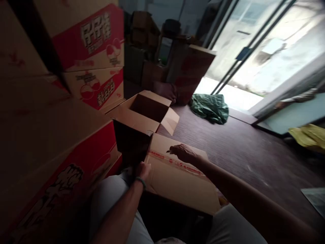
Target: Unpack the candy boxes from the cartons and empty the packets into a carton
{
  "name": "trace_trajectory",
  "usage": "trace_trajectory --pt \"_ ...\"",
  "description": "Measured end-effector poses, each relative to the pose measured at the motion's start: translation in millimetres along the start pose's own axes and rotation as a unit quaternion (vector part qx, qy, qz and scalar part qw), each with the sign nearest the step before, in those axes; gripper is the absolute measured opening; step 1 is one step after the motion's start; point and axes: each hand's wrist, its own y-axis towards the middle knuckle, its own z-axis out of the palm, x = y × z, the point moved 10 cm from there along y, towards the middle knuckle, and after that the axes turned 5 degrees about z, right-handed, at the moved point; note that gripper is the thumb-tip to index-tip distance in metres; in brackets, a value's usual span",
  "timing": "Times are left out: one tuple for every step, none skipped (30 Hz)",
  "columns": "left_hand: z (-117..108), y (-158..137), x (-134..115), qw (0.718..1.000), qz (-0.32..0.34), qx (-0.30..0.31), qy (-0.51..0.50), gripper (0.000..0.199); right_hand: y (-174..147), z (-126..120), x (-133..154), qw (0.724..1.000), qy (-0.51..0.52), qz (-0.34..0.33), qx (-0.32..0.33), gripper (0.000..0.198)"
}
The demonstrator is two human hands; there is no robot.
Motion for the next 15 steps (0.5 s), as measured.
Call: trace_trajectory --pt "1 3 13 1.000 -0.030 0.006 0.003 0.030 20 0 12 0.999 -0.030 -0.037 0.000 0.033" --pt "4 6 20 0.998 -0.055 0.015 0.007 0.028 39 2 24 0.996 -0.061 -0.071 0.002 0.029" --pt "8 9 23 0.997 -0.074 0.024 0.009 0.026 56 4 36 0.991 -0.088 -0.099 0.000 0.027" --pt "12 12 23 0.995 -0.090 0.031 0.012 0.025 72 7 47 0.986 -0.111 -0.125 -0.004 0.028" --pt "15 14 23 0.994 -0.105 0.036 0.013 0.026 87 10 57 0.981 -0.128 -0.149 -0.008 0.029" --pt "17 15 22 0.992 -0.119 0.038 0.014 0.028 99 15 66 0.975 -0.139 -0.172 -0.011 0.031" --pt "17 15 22 0.991 -0.130 0.038 0.014 0.031 110 21 73 0.970 -0.146 -0.193 -0.011 0.033" --pt "17 15 21 0.989 -0.140 0.036 0.012 0.033 119 29 80 0.965 -0.150 -0.213 -0.004 0.034" --pt "17 14 22 0.988 -0.148 0.033 0.010 0.035 125 38 86 0.960 -0.155 -0.232 0.008 0.036" --pt "16 13 22 0.988 -0.153 0.031 0.006 0.036 129 48 91 0.955 -0.160 -0.250 0.023 0.037" --pt "16 12 22 0.987 -0.156 0.030 0.003 0.036 132 58 95 0.950 -0.164 -0.264 0.038 0.037" --pt "15 11 23 0.987 -0.158 0.028 -0.001 0.037 134 66 99 0.946 -0.167 -0.275 0.051 0.037" --pt "15 10 23 0.987 -0.160 0.028 -0.004 0.038 135 73 103 0.943 -0.167 -0.281 0.061 0.037" --pt "15 9 23 0.987 -0.161 0.028 -0.007 0.038 135 78 106 0.941 -0.167 -0.286 0.068 0.037" --pt "15 8 23 0.986 -0.161 0.029 -0.010 0.039 135 81 109 0.938 -0.169 -0.293 0.072 0.037"
